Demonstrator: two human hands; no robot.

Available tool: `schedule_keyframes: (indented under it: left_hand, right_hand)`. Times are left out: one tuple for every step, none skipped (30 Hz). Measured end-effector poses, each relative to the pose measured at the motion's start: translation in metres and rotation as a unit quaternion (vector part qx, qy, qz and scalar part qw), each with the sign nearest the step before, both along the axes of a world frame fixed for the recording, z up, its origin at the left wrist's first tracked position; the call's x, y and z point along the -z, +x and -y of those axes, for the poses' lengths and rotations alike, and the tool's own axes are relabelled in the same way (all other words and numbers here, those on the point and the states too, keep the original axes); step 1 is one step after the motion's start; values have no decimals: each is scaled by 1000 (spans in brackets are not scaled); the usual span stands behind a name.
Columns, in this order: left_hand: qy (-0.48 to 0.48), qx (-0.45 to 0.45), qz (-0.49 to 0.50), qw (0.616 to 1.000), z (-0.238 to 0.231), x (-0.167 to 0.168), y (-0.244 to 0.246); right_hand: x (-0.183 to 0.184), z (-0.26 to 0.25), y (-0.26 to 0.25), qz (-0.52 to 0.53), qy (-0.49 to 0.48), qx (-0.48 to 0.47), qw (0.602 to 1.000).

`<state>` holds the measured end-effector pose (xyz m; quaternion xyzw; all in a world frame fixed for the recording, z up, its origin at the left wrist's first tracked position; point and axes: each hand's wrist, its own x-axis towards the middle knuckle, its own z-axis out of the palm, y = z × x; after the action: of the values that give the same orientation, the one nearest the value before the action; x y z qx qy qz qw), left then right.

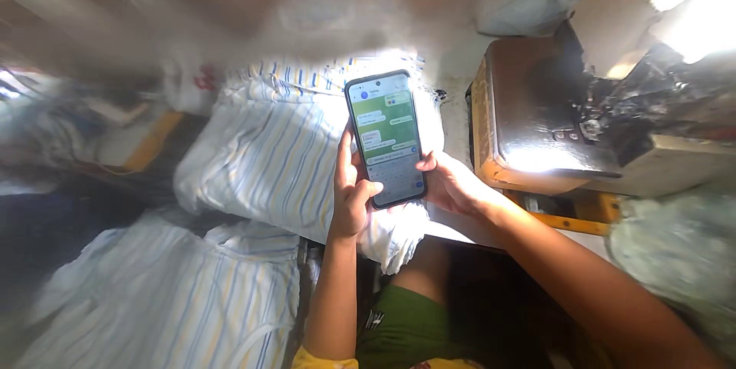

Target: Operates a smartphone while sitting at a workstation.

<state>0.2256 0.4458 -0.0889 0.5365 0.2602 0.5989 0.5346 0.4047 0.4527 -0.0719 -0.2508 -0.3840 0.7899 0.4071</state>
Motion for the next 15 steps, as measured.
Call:
schedule_keyframes:
  left_hand:
    - [2, 3, 0, 1000, 0, 0, 0]
    - [6, 6, 1, 1000, -1, 0, 0]
    - [7, 6, 1, 1000, -1, 1, 0]
    - [7, 3, 0, 1000, 0, 0, 0]
    - [7, 1, -1, 1000, 0, 0, 0]
    - [7, 1, -1, 1000, 1, 0, 0]
    - [8, 1, 1, 1000, 1, 0, 0]
    - [9, 2, 2, 1000, 0, 0, 0]
    - [9, 3, 4, 1000, 0, 0, 0]
    - [10, 6, 5, 1000, 0, 0, 0]
    - [13, 6, 2, 1000, 1, 0, 0]
    - [16, 6, 0, 1000, 1, 0, 0]
    - [17, 6, -1, 1000, 1, 0, 0]
    - [17, 5, -2, 1000, 1, 0, 0]
    - [17, 5, -3, 1000, 1, 0, 0]
  right_hand:
    - [1, 0, 0, -5, -1, 0, 1000]
    - [1, -1, 0, -10, -3, 0, 1000]
    - [1, -1, 0, -15, -6, 1, 1000]
    - [0, 0, -1, -14, -10, 3, 1000]
    - [-2, 0, -1, -9, -13, 8, 1000]
    - [-3, 1, -2, -5, -15, 11, 1000]
    - [-4, 1, -2, 1, -13, 13, 1000]
    - [-4, 1, -2, 8, -11, 14, 1000]
    - [-4, 1, -2, 12, -11, 14, 1000]
    - [-4, 1, -2, 14, -12, 13, 1000]
    - [-4, 1, -2, 13, -12, 12, 1000]
    - [-4, 1, -2, 8, -11, 10, 1000]
    - [-2, 0, -1, 1, -6, 7, 1000]
    - [0, 0, 0, -10, 2, 3, 1000]
    - [4, -1, 1, -21, 12, -2, 1000]
